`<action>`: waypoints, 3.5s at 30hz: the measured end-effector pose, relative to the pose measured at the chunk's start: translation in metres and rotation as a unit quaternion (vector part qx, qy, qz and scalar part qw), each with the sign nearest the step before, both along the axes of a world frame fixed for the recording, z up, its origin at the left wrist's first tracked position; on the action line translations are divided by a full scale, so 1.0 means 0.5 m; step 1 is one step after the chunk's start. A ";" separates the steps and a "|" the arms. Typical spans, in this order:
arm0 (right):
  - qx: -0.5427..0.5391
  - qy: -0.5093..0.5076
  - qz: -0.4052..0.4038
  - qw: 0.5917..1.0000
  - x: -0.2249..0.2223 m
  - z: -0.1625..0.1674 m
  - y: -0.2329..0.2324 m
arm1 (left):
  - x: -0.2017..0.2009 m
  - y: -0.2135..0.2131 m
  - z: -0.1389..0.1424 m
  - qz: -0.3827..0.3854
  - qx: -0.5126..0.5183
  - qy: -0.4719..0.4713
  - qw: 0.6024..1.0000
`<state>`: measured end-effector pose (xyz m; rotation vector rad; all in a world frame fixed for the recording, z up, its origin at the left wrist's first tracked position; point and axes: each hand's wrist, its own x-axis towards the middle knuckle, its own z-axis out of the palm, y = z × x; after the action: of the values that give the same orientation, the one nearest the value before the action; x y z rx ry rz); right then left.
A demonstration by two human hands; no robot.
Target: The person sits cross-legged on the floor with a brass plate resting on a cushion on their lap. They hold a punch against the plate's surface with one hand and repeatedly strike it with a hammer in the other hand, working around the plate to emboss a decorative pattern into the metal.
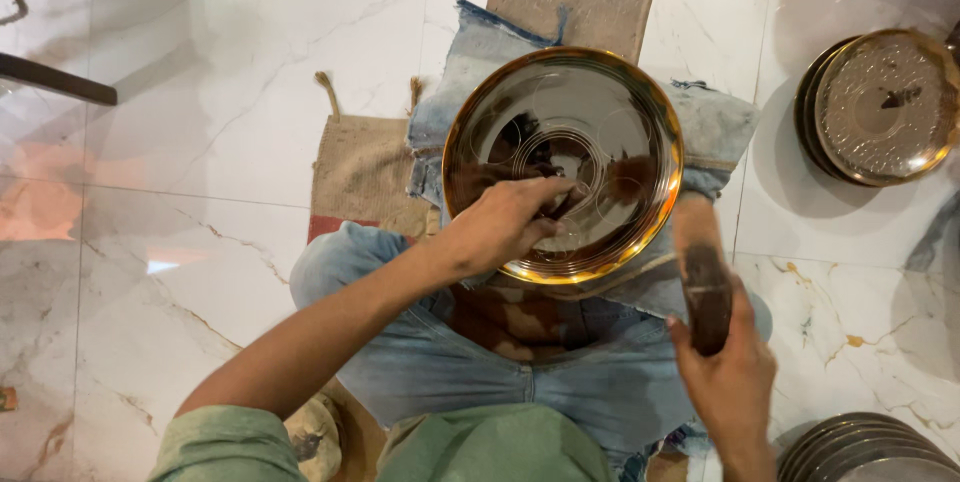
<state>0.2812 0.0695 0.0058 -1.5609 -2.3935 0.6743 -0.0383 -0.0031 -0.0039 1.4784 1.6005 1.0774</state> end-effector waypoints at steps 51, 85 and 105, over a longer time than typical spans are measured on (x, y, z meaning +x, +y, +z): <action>-0.069 -0.102 0.108 0.986 -0.073 0.075 0.109 | 0.023 0.012 0.008 -0.064 -0.100 0.042 0.992; -0.070 -0.090 0.153 0.982 -0.113 0.085 0.116 | 0.012 -0.006 0.002 -0.006 -0.053 0.047 0.997; 0.138 -0.321 0.422 0.837 -0.318 0.252 0.174 | 0.080 -0.079 -0.005 0.306 -0.056 0.007 0.950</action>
<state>0.1221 0.1565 0.1319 -0.5763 -3.4896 -0.1701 0.0015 -0.0424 -0.0065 0.9245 2.1640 1.2714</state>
